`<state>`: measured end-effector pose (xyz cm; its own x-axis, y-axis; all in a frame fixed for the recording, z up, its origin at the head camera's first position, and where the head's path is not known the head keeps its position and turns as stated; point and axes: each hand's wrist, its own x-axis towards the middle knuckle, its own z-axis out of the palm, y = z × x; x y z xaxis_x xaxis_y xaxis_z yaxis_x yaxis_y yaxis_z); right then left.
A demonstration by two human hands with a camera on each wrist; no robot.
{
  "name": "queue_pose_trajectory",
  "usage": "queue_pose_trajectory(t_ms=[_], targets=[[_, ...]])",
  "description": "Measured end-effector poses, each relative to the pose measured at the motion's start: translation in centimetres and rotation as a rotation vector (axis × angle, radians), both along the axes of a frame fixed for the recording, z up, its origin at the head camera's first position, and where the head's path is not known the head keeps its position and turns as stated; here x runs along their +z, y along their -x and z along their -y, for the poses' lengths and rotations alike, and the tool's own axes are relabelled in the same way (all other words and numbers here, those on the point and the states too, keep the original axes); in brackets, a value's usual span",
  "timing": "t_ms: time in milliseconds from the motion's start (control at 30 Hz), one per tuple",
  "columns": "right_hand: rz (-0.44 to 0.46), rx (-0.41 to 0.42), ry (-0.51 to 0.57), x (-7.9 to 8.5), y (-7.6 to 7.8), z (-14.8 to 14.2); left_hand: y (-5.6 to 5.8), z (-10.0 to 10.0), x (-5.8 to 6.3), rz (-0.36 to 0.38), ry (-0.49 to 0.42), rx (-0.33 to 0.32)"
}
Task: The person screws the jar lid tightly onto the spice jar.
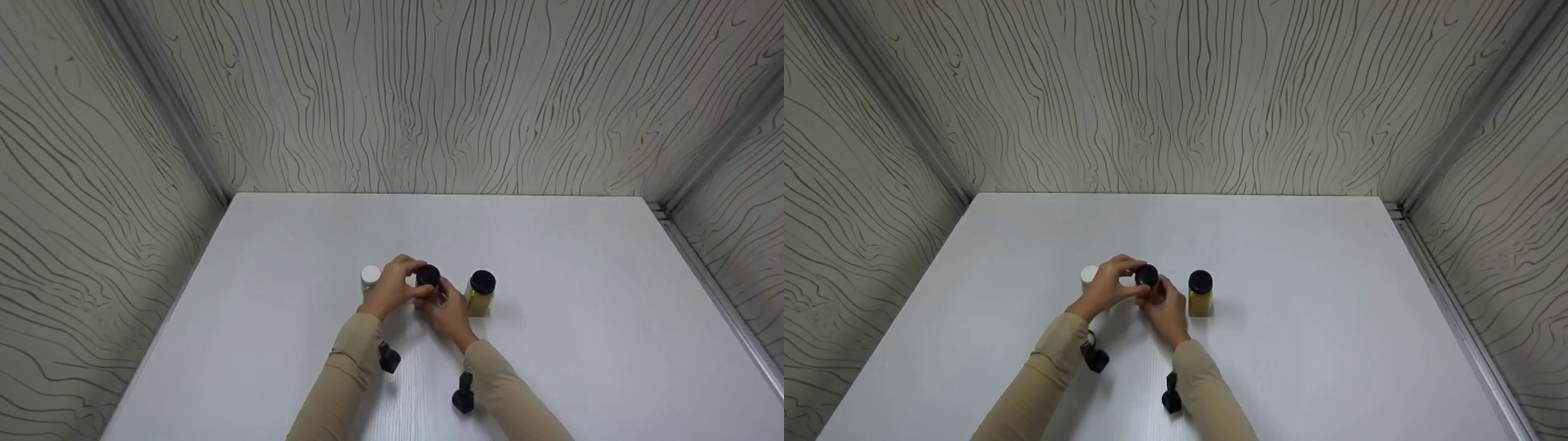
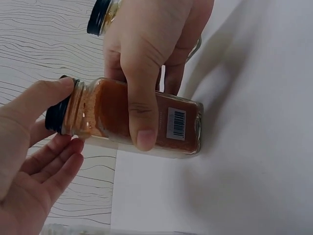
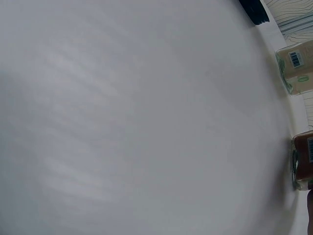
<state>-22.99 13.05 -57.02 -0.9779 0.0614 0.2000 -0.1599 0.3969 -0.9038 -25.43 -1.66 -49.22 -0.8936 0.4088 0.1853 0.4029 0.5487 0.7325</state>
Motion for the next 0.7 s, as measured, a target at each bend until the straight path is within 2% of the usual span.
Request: queue_pose_trajectory(t_ms=[267, 367, 533, 700], targets=[[-0.004, 0.001, 0.023, 0.17, 0.06, -0.02, 0.07, -0.01, 0.24, 0.009, -0.008, -0.031], [-0.019, 0.002, 0.016, 0.06, 0.12, -0.03, -0.02, -0.09, 0.17, 0.019, -0.017, -0.018], [0.019, -0.009, -0.018, 0.05, 0.04, 0.05, -0.18, -0.24, -0.02, -0.003, -0.013, 0.03], [0.013, -0.006, -0.015, 0.0, 0.03, 0.03, -0.1, -0.25, 0.07, 0.01, -0.022, 0.014]])
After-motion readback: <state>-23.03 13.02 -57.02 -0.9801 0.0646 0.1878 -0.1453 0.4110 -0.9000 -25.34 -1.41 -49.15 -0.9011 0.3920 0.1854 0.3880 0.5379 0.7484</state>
